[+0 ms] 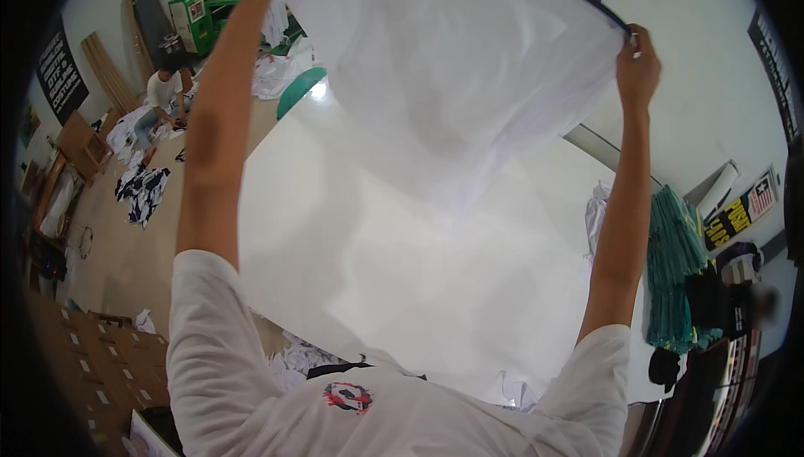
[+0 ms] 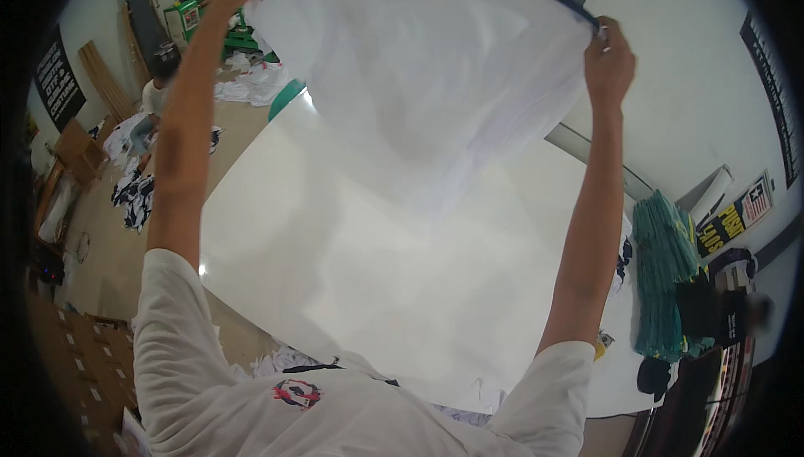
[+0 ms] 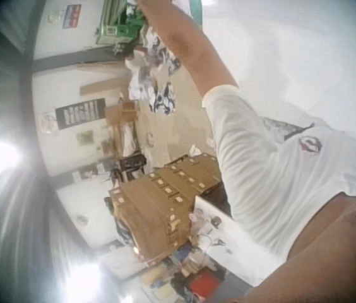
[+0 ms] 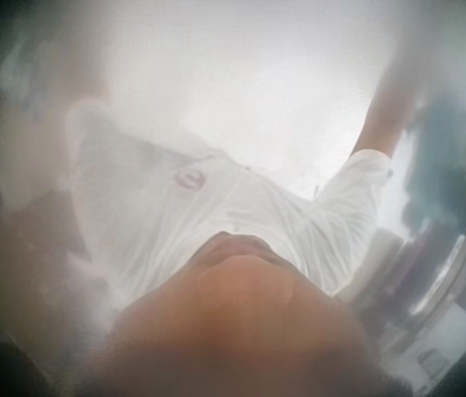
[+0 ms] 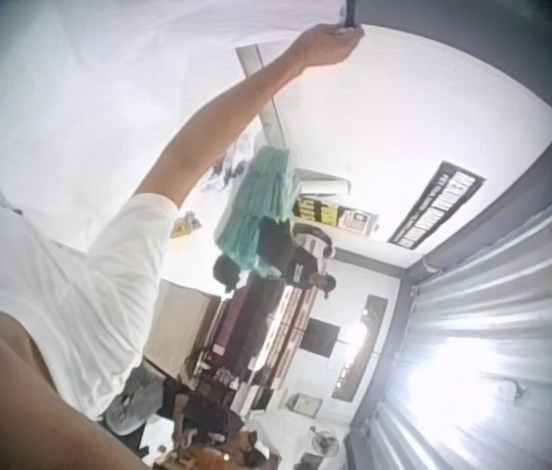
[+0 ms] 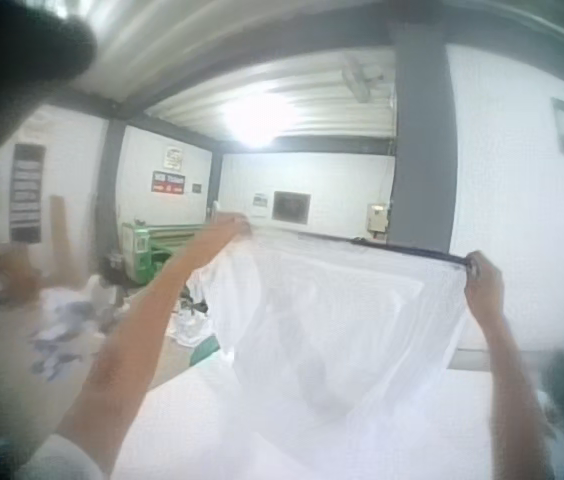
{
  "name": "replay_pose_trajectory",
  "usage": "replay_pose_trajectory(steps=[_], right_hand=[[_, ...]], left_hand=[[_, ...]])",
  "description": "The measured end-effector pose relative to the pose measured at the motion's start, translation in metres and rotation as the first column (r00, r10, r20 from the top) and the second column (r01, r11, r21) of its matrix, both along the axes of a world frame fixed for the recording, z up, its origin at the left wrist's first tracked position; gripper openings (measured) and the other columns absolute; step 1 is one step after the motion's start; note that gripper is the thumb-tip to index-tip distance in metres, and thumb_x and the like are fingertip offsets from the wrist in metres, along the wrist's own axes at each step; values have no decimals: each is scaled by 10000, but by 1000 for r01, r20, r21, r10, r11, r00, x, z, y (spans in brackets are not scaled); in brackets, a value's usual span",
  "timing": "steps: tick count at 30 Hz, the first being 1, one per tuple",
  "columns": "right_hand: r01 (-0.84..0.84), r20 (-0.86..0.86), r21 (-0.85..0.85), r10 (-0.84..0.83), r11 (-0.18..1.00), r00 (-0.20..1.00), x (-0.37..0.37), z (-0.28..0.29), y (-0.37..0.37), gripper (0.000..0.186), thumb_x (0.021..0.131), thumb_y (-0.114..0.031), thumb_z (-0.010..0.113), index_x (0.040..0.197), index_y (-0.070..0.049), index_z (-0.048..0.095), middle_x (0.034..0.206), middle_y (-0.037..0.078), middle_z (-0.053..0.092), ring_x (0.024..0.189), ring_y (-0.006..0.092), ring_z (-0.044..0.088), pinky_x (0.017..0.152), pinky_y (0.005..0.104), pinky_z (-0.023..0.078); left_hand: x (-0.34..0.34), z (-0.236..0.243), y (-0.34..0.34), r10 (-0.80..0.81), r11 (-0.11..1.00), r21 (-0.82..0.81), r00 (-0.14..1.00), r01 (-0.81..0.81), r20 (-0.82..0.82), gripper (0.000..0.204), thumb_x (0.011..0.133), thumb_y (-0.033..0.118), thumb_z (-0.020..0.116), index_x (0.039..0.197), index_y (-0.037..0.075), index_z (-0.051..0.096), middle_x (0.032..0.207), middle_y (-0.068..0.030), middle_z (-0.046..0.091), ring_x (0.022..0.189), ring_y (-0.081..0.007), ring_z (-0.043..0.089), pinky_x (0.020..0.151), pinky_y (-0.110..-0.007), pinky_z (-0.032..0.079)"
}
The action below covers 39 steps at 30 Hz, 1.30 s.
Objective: The person uses a handheld electric fabric cutter to cut along markings on multiple layers of white fabric and a jersey shirt, then stacks and flips the pieces.
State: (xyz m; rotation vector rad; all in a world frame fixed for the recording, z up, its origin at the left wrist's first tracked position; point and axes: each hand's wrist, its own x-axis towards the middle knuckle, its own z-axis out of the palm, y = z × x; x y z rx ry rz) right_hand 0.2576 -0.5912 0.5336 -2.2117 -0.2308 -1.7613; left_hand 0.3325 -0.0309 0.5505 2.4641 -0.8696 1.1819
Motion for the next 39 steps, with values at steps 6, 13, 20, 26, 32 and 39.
replay_pose_trajectory(steps=[6, 13, 20, 26, 32, 39], right_hand=[[-177, -135, 206, 207, 962, 969, -57, -68, -90, 207, 1052, -161, 571, 1126, -43, 723, 793, 83, 684, 663, 140, 613, 653, 305, 502], [-315, -568, 261, 409, 912, 714, -68, -300, -80, 163, 1033, -119, 612, 1072, 11, 703, 938, 152, 743, 853, 230, 696, 813, 343, 533], [-330, -685, 319, 457, 889, 568, -23, -411, -23, 136, 1014, -110, 625, 1000, 16, 675, 878, 142, 713, 794, 271, 685, 772, 359, 542], [-333, -864, 120, 264, 935, 430, 71, -503, 36, 284, 974, -193, 652, 1215, -50, 610, 1183, 162, 666, 1161, 356, 630, 937, 506, 533], [-252, -948, -136, -52, 958, 314, 170, -548, 112, 441, 1023, -279, 568, 1404, -65, 512, 1456, 149, 543, 1345, 354, 528, 1000, 649, 479], [-204, -944, -290, -244, 935, 223, 208, -575, 84, 550, 1093, -380, 393, 1601, -170, 361, 1674, 7, 361, 1548, 308, 313, 1142, 792, 246]], left_hand=[[-94, -78, 4, -22, 965, -261, 995, -3, -92, 291, 923, 117, 566, 1186, 11, 632, 1115, -147, 705, 1028, -342, 660, 964, -346, 475], [-162, -333, -39, 80, 990, 131, 963, -48, -256, 415, 796, 5, 604, 1208, 44, 631, 1185, -197, 656, 1109, -402, 638, 917, -497, 523], [-208, -482, -13, 415, 876, 455, 732, -160, -540, 352, 843, 74, 667, 1195, 92, 672, 1115, -136, 588, 1058, -315, 589, 900, -465, 460], [-239, -532, -8, 394, 918, 308, 659, -250, -640, 416, 969, 268, 682, 1341, 85, 644, 1326, -147, 574, 1216, -335, 560, 988, -505, 425], [-253, -550, -11, 438, 876, 172, 593, -451, -675, 458, 1025, 320, 620, 1375, 25, 604, 1310, -165, 605, 1241, -332, 558, 1040, -504, 389], [-225, -571, -19, 640, 708, 271, 430, -653, -637, 406, 1027, 285, 609, 1328, 14, 642, 1110, -148, 644, 1036, -308, 588, 945, -474, 406]])
